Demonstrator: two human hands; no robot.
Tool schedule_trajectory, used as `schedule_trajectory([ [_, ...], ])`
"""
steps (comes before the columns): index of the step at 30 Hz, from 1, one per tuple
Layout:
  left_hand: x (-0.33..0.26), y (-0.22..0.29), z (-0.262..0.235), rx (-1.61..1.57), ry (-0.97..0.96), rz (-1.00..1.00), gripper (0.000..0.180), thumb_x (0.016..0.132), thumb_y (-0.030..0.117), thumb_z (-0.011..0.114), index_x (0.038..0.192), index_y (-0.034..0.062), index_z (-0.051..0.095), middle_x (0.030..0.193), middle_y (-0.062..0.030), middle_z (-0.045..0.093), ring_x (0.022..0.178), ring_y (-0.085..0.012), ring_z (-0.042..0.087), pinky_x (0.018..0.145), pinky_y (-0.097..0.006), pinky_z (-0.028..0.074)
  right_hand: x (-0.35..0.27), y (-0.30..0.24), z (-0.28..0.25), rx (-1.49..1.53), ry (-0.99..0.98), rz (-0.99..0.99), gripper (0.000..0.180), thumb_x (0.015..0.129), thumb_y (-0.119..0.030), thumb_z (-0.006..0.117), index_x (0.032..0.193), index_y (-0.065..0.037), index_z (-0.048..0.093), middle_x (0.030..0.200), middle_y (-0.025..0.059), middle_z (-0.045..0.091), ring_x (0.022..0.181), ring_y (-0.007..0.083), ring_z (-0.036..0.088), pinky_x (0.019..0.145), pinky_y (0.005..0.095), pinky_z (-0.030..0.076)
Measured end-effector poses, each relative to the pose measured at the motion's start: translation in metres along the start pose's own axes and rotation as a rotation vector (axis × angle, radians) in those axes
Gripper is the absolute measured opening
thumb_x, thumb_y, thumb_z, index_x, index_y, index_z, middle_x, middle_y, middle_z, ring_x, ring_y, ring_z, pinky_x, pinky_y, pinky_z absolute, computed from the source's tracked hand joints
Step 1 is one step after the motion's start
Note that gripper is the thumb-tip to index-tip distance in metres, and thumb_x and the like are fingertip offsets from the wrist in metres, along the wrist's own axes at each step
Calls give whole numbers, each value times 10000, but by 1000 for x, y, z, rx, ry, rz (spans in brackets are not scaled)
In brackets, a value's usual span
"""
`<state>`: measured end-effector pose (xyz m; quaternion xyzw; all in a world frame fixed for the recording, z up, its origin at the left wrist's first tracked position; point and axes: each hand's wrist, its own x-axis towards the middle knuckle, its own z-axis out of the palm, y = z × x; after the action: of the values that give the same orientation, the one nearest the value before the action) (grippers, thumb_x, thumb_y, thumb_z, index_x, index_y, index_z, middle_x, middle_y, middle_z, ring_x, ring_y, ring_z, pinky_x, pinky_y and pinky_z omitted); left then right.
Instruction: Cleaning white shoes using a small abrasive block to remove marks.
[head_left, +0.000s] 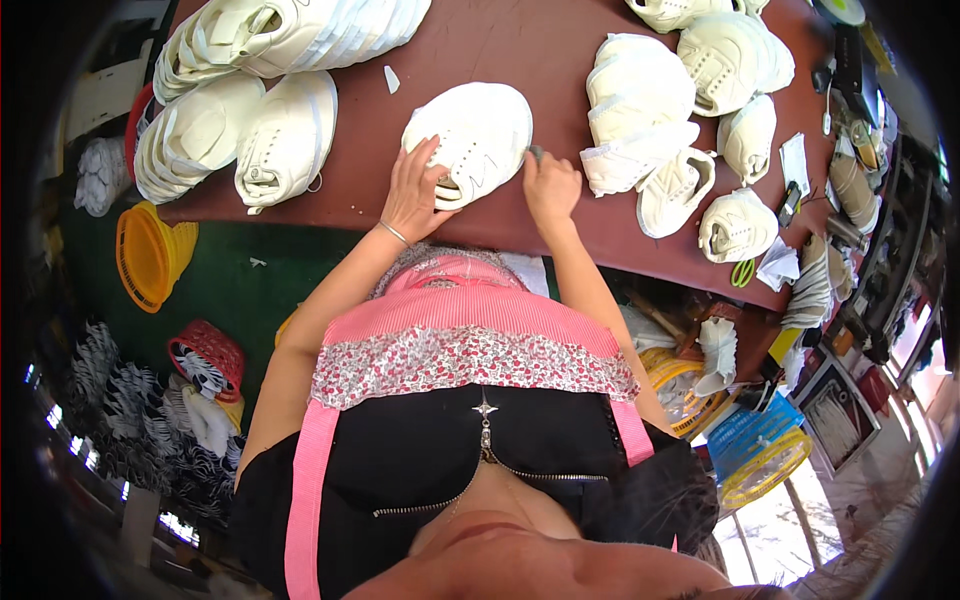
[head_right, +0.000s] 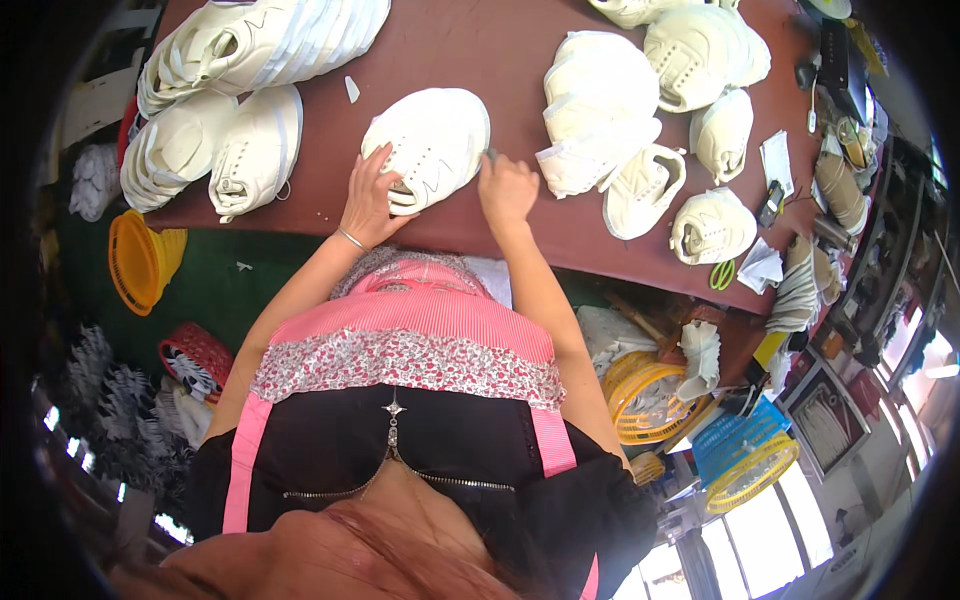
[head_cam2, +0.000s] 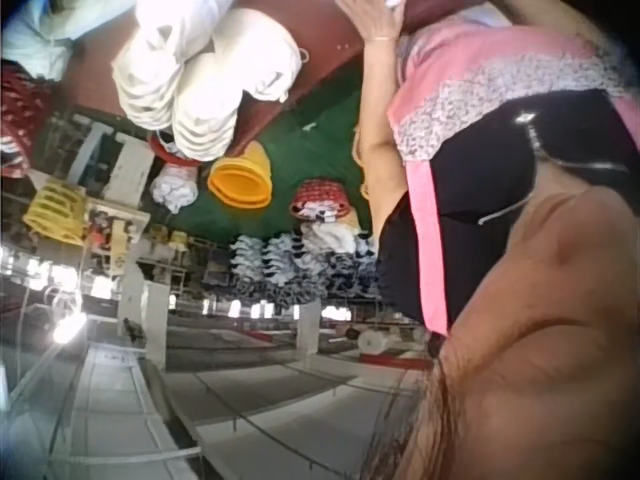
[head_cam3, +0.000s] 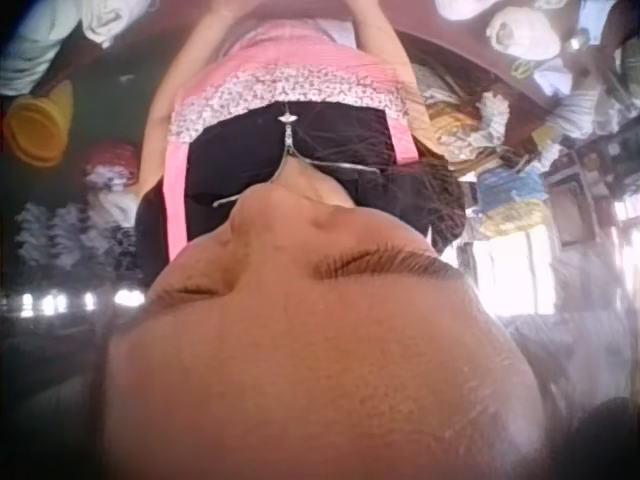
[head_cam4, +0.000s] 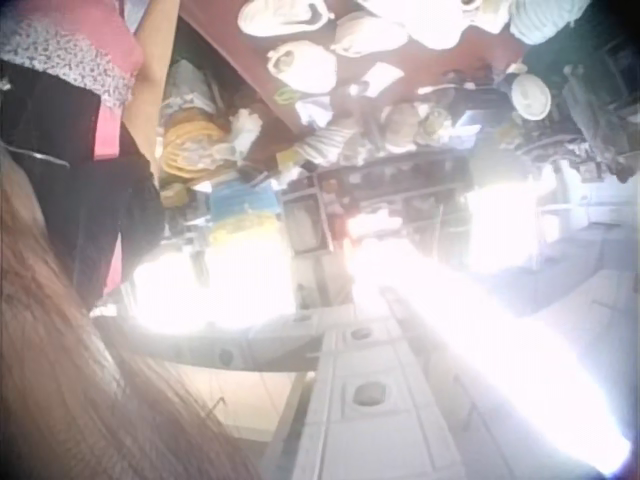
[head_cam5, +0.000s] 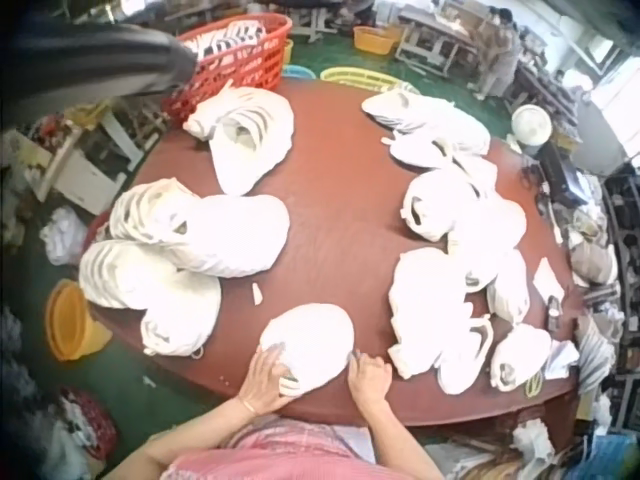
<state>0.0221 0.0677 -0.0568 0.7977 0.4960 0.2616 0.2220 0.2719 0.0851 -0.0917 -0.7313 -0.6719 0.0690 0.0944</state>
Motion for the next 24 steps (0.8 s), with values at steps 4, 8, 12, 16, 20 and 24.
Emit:
schedule_trajectory([
  [4,-34,-1,-8,195,40,93,456,727,265,844,1101,167,602,1282,-74,526,1197,-286,492,1004,-469,362,-29,0,-30,467,-103,334,377,986,-379,613,869,-38,719,713,124,679,681,219,670,645,385,482],
  [8,-33,-2,-10,211,20,92,258,774,220,777,1005,189,666,1058,22,582,1050,-186,538,931,-404,346,-57,3,-18,1089,-292,738,376,1016,-371,597,1085,-20,712,801,53,701,687,98,670,596,255,469],
  [12,-19,6,-12,116,-45,168,178,792,151,713,968,166,688,987,18,599,964,-181,577,912,-392,411,-58,-9,-13,1228,-345,770,377,1023,-372,588,1143,-29,686,845,17,701,687,94,658,603,242,463],
  [16,-14,15,-1,117,-80,219,168,822,139,633,983,154,677,954,11,597,944,-183,585,911,-371,435,-52,-13,-9,1193,-386,712,368,1026,-382,585,1165,-53,672,952,27,714,738,99,666,655,232,481],
  [20,-10,30,4,204,25,201,107,838,151,609,933,166,657,1246,-22,605,1205,-207,539,1073,-469,377,-33,-17,-11,1084,-97,479,373,1045,-317,549,1197,7,655,1011,64,703,805,128,659,647,281,516],
  [24,-14,29,24,129,-64,96,77,840,188,631,905,169,668,1454,-73,524,1345,-256,471,1158,-604,252,22,-34,-36,693,-143,8,264,1020,-211,543,1129,17,619,1010,211,693,859,358,686,738,420,531],
])
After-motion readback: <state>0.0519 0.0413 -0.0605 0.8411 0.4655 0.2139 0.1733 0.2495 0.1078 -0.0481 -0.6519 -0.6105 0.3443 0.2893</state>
